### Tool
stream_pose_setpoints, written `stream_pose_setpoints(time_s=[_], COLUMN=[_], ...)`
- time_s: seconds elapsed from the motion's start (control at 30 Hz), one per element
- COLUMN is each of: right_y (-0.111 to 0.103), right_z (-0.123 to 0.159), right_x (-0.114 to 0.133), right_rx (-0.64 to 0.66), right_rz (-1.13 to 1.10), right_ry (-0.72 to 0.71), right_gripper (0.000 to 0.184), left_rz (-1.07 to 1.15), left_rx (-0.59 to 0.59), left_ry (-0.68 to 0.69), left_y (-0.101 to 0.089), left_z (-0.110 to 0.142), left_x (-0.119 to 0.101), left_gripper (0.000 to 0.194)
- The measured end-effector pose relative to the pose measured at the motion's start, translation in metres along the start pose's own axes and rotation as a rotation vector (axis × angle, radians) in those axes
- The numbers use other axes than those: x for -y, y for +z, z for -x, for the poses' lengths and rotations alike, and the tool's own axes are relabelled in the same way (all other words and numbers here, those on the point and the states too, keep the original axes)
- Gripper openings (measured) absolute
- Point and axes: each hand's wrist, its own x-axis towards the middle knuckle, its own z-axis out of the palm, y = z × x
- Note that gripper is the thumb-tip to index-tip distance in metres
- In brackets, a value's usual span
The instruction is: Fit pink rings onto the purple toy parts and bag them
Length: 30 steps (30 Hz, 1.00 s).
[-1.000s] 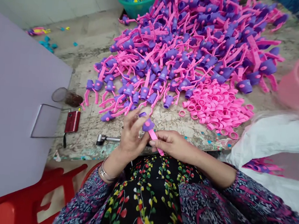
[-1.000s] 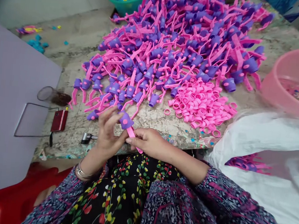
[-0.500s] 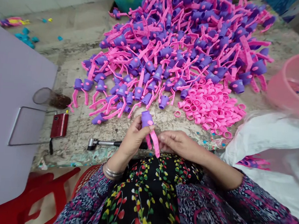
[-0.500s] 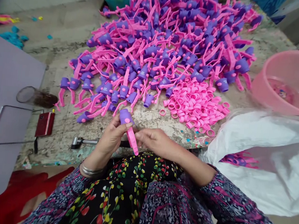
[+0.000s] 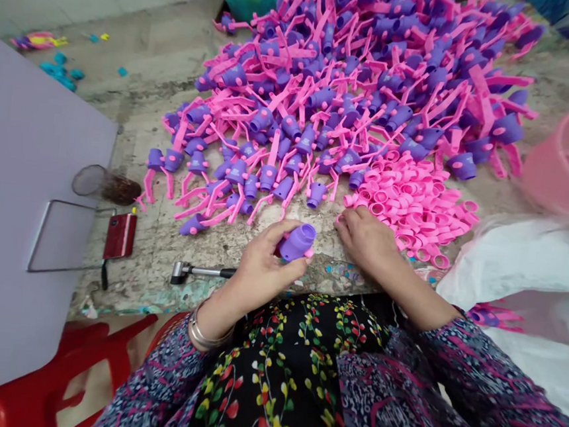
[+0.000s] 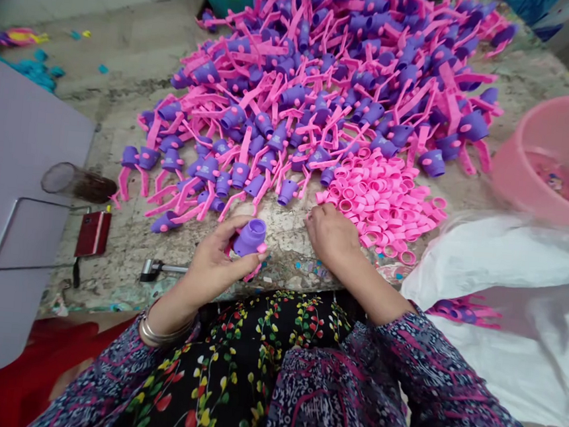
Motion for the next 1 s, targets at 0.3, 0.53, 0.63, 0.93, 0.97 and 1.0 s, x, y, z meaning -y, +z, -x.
stream_pose_setpoints(time_s=[0.3,0.53,0.63,0.93,0.97,1.0], right_y=[-0.027,-0.015,-0.006,-0.012,-0.014,-0.017], right_z=[0.042,0.053,0.056,0.053,0.053,0.052], right_x=[0.031,0.052,0.054,0.039,0.037,0.035], right_rx=[0.034,-0.039,-0.075,-0.361,-0.371,-0.379], right_rz=[-1.502,-1.54,-1.45,-0.766,-0.739,-0.721], right_ry=[0.06,0.08,0.042,-0.346,-0.386,-0.423], right_gripper=[0.024,0.019,0.021,0.02,0.02,0.02], left_rz=[-0.666,-1.018,-1.071,-0.664,-0.569,-0.479], left_rx=[-0.066,-0.089,-0.09,0.066,0.105,0.15], left_ry=[0.381,0.525,0.528,0.365,0.329,0.285], left_y=[-0.004,-0.001,-0.002,0.0,-0.003,-0.007], left_z=[-0.004,-0.001,0.001,0.007,0.007,0.008], left_x=[0.003,0.001,0.002,0.002,0.0,-0.002], left_gripper=[0.043,0.028,0.027,0.04,0.044,0.048])
